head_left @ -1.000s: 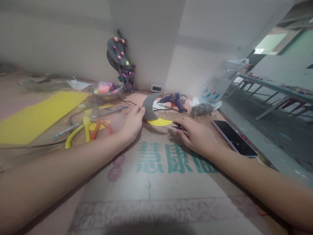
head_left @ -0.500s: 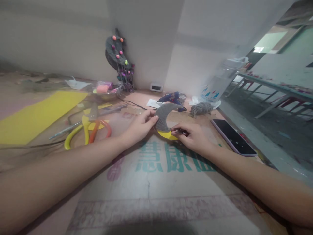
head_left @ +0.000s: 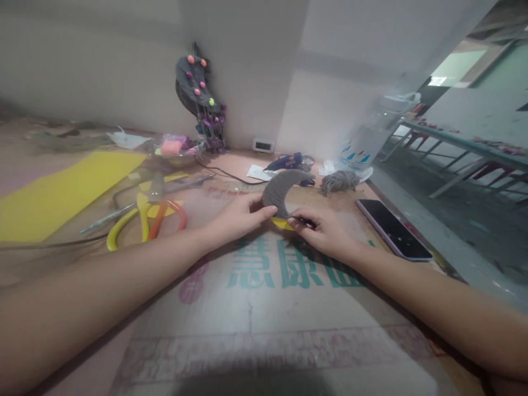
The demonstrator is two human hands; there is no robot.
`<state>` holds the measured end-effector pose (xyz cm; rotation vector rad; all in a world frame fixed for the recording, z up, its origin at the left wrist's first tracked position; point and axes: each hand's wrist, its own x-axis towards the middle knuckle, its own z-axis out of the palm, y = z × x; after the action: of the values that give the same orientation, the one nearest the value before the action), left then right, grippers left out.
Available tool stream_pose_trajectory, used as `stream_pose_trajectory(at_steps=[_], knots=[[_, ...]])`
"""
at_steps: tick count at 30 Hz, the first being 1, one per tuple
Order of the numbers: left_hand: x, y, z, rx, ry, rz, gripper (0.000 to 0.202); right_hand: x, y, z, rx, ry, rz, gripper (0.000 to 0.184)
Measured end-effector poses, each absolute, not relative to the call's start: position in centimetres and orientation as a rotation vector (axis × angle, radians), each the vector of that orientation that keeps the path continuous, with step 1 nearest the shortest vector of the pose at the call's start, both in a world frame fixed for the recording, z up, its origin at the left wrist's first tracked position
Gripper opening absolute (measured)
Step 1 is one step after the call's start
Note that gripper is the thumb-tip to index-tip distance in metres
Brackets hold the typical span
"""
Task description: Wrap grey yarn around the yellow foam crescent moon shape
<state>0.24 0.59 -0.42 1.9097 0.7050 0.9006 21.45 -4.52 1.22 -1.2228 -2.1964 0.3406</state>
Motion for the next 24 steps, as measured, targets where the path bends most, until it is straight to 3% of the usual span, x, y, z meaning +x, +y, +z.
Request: stream_pose_trajectory(at_steps=[24], knots=[[0.28, 0.65, -0.47, 1.907, 0.731, 0.907, 0.02, 21.58, -4.53, 1.15, -1.237, -2.143, 0.334, 0.02]])
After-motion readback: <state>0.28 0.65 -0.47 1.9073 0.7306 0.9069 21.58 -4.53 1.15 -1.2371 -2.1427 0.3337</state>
